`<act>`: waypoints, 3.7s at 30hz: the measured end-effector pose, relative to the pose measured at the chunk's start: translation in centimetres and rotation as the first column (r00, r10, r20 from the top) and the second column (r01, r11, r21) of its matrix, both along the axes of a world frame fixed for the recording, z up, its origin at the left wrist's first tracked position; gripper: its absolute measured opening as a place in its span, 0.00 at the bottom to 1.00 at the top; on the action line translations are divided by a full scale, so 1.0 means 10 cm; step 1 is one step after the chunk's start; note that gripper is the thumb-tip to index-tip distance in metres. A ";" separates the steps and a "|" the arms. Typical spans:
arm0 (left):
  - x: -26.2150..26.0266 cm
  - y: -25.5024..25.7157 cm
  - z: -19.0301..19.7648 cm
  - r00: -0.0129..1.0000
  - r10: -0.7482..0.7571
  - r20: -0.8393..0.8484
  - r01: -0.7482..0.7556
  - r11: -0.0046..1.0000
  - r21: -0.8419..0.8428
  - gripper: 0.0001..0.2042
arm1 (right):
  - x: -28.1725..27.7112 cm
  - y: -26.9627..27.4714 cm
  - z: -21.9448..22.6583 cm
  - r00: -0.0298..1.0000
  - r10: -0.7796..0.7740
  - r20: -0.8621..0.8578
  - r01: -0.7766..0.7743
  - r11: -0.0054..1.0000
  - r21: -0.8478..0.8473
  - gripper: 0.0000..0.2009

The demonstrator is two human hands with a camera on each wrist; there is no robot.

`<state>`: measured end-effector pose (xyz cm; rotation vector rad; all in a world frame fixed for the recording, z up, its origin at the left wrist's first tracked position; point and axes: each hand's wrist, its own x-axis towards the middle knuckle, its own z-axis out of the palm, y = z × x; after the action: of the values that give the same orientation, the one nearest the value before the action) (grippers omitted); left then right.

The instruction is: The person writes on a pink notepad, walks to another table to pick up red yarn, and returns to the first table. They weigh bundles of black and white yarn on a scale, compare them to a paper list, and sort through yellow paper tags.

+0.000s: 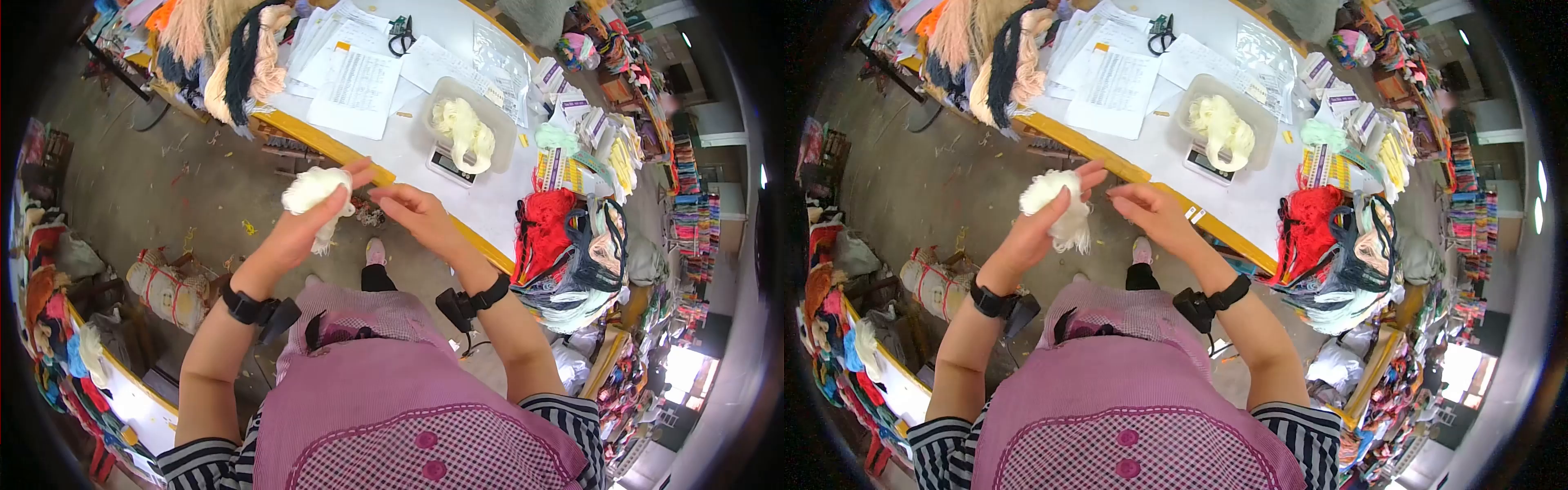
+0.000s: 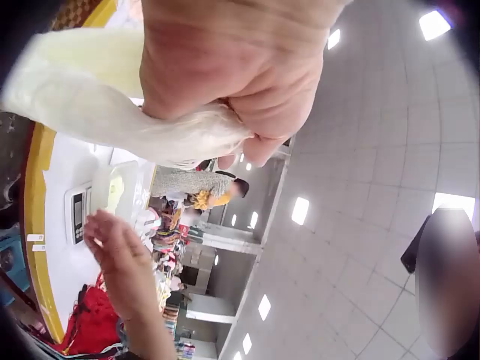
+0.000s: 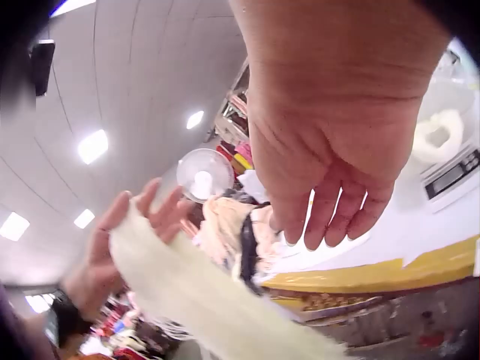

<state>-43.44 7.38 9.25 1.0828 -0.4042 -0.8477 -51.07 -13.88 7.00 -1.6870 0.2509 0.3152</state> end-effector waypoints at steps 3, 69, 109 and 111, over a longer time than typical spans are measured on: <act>-0.05 0.02 -0.03 0.996 -0.004 0.087 0.011 0.996 -0.086 0.27 | 0.00 0.09 0.05 0.995 0.043 0.094 -0.046 0.998 0.035 0.15; 0.65 -1.95 -1.09 0.917 0.243 -0.318 -0.172 0.957 0.235 0.08 | 0.60 -1.60 -0.42 0.824 -0.493 -0.280 0.566 0.699 0.437 0.07; 0.21 3.38 -1.43 0.270 0.917 -0.295 -0.881 0.359 0.308 0.21 | 0.85 -3.48 3.06 0.659 -0.419 0.624 0.700 0.646 -0.305 0.13; 0.21 3.29 -1.51 0.325 0.873 -0.365 -0.862 0.432 0.264 0.16 | 0.83 -3.53 3.00 0.633 -0.431 0.644 0.708 0.659 -0.254 0.12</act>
<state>-41.36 40.28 -5.83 0.8845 0.6138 -0.0655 -42.75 -49.16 36.98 -1.9966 0.4823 -0.8011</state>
